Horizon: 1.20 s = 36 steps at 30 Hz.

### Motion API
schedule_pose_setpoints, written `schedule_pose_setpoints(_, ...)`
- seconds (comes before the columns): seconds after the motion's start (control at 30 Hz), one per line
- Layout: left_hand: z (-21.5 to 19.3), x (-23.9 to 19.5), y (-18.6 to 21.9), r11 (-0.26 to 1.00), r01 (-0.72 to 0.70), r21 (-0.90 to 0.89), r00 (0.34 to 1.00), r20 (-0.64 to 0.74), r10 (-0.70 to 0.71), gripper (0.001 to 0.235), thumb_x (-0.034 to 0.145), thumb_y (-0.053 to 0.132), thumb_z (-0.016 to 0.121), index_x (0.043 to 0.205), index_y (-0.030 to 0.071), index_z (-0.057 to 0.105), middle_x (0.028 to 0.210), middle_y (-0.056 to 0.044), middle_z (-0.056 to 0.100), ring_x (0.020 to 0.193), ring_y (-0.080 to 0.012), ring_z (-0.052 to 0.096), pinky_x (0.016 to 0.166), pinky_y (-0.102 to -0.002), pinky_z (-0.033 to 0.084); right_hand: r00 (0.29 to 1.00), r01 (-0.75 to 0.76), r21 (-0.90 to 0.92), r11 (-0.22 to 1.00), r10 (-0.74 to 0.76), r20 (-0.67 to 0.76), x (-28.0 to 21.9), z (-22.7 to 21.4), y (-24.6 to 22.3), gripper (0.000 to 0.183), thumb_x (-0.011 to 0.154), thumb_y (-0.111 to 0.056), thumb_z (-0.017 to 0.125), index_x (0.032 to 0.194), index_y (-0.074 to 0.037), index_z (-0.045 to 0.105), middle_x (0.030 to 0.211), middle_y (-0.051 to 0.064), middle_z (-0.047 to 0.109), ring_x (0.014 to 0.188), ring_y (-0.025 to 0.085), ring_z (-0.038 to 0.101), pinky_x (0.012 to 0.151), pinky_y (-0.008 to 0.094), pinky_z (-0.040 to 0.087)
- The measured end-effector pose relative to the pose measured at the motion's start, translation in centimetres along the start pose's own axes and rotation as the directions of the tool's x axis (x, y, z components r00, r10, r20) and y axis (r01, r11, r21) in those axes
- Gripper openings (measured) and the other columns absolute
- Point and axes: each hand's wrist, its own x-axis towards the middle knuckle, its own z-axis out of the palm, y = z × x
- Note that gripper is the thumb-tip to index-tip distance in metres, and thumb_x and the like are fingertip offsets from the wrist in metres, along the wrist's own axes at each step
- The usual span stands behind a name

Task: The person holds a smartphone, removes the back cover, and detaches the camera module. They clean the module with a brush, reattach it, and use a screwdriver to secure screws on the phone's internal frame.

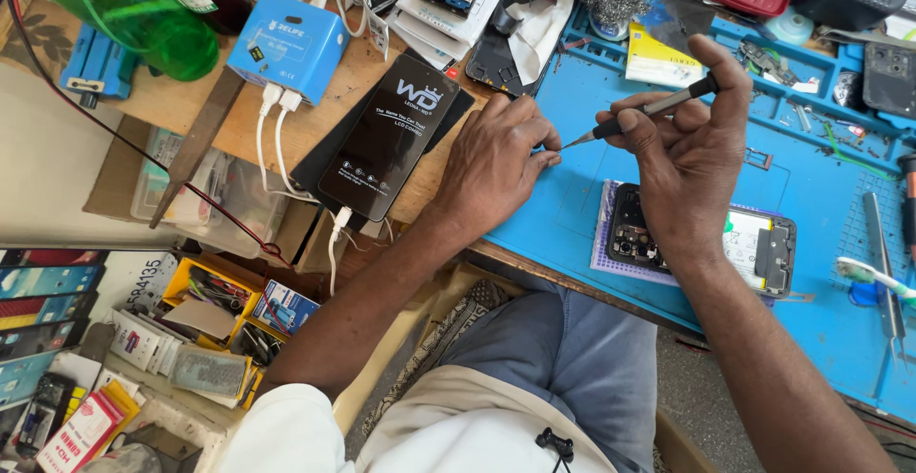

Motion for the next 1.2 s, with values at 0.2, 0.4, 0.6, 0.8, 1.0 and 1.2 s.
schedule_pose_setpoints(0.2,0.4,0.0,-0.3,1.000,-0.004,0.026,0.999,-0.047,0.005,0.010,0.086,0.017,0.079,0.091,0.009,0.077,0.095,-0.004,0.064,0.097,-0.0228,0.059,0.091,-0.040,0.047,0.999,-0.007,-0.054,0.999,0.006,-0.031,0.2,-0.5,-0.3,0.059,0.120,0.004,0.064,0.160,-0.011,0.023,0.114,0.015,0.073,0.112,0.025,0.078,0.093,0.034,0.065)
schedule_pose_setpoints(0.4,0.3,0.0,-0.2,0.998,-0.046,0.041,0.995,-0.086,0.050,0.010,0.086,0.015,0.079,0.092,0.008,0.077,0.097,-0.005,0.066,0.099,-0.0258,0.060,0.090,-0.040,0.048,0.995,-0.054,-0.053,0.997,0.049,-0.088,0.4,-1.5,-2.0,0.060,0.117,0.002,0.067,0.159,-0.009,0.026,0.110,0.015,0.074,0.106,0.024,0.079,0.089,0.033,0.067)
schedule_pose_setpoints(0.6,-0.2,-1.2,0.5,0.982,-0.178,0.060,0.972,-0.143,0.185,0.018,0.087,0.013,0.080,0.104,0.008,0.077,0.100,-0.006,0.063,0.100,-0.0268,0.058,0.089,-0.041,0.047,0.937,-0.235,-0.013,0.972,0.223,-0.270,-2.4,-4.5,-4.9,0.060,0.110,-0.001,0.071,0.155,-0.004,0.031,0.103,0.014,0.074,0.095,0.023,0.080,0.087,0.032,0.066)
schedule_pose_setpoints(0.8,1.2,-3.2,3.1,0.959,-0.278,-0.047,0.959,-0.066,0.275,0.021,0.089,0.010,0.079,0.109,0.008,0.076,0.101,-0.004,0.061,0.098,-0.0242,0.056,0.089,-0.040,0.046,0.918,-0.265,-0.017,0.964,0.246,-0.311,-5.6,-5.3,-4.0,0.055,0.110,0.000,0.071,0.149,-0.003,0.032,0.102,0.015,0.073,0.095,0.024,0.079,0.085,0.033,0.069)
schedule_pose_setpoints(1.0,1.8,-3.6,3.9,0.956,-0.283,-0.080,0.959,-0.053,0.279,0.024,0.089,0.008,0.078,0.112,0.008,0.076,0.102,-0.004,0.061,0.097,-0.0237,0.056,0.087,-0.040,0.046,0.964,-0.153,-0.066,0.986,0.134,-0.230,-6.5,-6.1,-2.0,0.052,0.114,0.000,0.074,0.147,-0.002,0.033,0.105,0.018,0.073,0.100,0.025,0.079,0.088,0.035,0.066)
schedule_pose_setpoints(1.2,2.0,-3.9,3.7,0.955,-0.290,-0.055,0.957,-0.032,0.289,0.027,0.089,0.007,0.077,0.115,0.009,0.076,0.101,-0.004,0.060,0.097,-0.0229,0.056,0.087,-0.039,0.046,0.964,-0.167,-0.100,0.981,0.141,-0.225,-6.5,-6.1,-1.7,0.051,0.115,0.000,0.074,0.146,-0.002,0.034,0.104,0.019,0.074,0.099,0.025,0.079,0.087,0.034,0.066)
